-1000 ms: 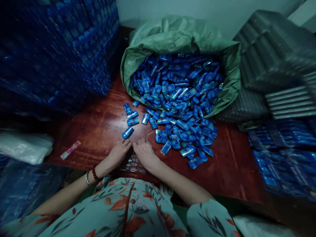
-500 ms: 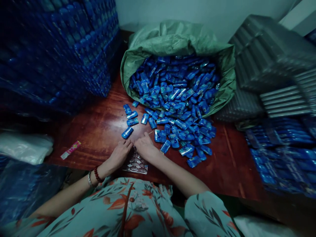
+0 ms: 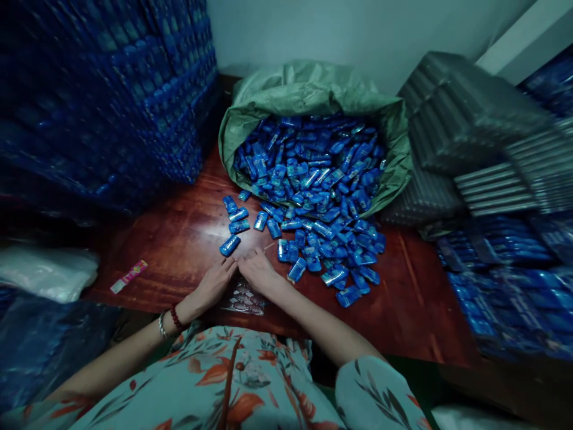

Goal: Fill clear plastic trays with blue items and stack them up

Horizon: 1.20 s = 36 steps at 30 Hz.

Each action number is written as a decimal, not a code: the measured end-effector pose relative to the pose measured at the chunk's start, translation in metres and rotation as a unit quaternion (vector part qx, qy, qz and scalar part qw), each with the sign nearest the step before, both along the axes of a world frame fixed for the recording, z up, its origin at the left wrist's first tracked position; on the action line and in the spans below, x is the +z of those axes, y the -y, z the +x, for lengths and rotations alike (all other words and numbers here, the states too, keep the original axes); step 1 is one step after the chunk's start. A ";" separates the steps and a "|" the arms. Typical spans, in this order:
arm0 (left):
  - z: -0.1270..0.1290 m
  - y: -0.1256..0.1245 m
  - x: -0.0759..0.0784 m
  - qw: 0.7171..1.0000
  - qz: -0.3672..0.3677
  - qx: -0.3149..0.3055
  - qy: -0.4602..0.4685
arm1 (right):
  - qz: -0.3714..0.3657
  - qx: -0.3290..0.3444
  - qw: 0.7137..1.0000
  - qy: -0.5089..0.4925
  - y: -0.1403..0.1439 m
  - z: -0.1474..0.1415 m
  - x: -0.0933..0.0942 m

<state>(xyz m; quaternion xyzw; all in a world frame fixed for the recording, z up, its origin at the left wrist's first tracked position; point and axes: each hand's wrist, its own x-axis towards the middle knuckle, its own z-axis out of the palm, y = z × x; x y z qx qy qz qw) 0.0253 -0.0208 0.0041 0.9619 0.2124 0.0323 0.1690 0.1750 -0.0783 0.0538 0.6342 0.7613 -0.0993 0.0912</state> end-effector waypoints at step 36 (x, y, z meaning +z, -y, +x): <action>-0.010 -0.067 0.009 0.977 -0.095 0.185 0.040 | 0.010 -0.116 0.989 -0.096 -0.076 0.046 -0.017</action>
